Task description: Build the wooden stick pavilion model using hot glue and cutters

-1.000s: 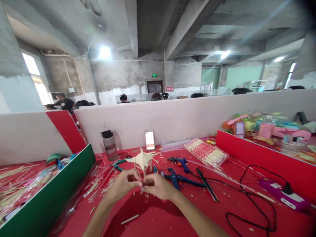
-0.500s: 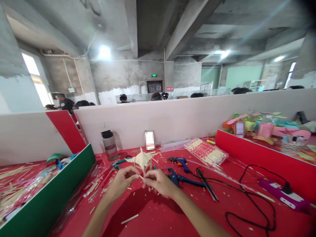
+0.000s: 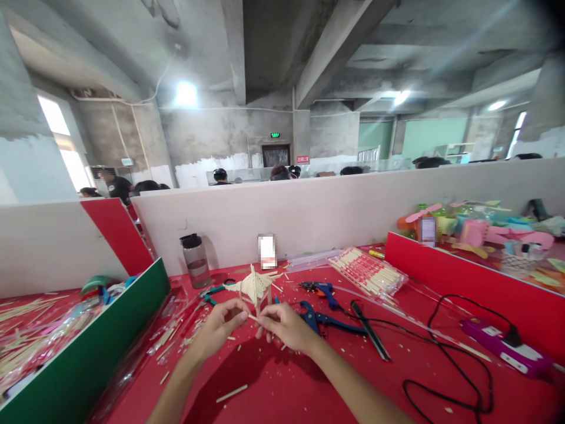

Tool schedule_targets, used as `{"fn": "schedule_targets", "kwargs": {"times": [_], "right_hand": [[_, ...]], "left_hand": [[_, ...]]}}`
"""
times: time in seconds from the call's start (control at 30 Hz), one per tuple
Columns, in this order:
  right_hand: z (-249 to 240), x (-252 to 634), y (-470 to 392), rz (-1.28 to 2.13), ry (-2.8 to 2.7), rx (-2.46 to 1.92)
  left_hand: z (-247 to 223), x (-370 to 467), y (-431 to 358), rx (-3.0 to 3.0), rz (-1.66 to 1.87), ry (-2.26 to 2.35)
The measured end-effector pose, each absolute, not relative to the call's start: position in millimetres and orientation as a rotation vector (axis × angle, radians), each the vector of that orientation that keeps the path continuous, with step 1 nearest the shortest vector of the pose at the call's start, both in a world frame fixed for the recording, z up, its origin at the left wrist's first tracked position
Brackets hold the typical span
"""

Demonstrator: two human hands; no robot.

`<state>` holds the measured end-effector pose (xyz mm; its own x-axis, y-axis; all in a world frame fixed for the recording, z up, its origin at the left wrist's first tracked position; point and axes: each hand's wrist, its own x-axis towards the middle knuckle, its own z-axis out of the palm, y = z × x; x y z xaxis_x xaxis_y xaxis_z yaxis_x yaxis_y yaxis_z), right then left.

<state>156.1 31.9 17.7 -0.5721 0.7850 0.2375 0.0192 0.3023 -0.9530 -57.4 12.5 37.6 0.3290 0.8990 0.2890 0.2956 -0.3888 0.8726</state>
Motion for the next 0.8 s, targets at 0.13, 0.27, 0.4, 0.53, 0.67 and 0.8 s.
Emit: {"fn": "schedule_targets", "kwargs": {"times": [0.13, 0.27, 0.4, 0.53, 0.67, 0.8], "right_hand": [[18, 155, 31, 1.383, -1.819, -0.731], [16, 153, 30, 1.476, -1.735, -0.686], [13, 152, 30, 1.565, -1.697, -0.632], [14, 152, 29, 1.636, -1.741, -0.603], [16, 151, 26, 1.621, -1.761, -0.637], [12, 151, 29, 1.534, -1.726, -0.709]], "left_hand": [[41, -56, 10, 1.871, 1.051, 1.028], [42, -55, 9, 1.863, 1.021, 0.940], [41, -52, 9, 1.868, 1.037, 0.896], [41, -46, 9, 1.893, 1.056, 0.948], [41, -45, 10, 1.947, 1.072, 0.989], [42, -45, 11, 1.991, 1.070, 1.061]]}}
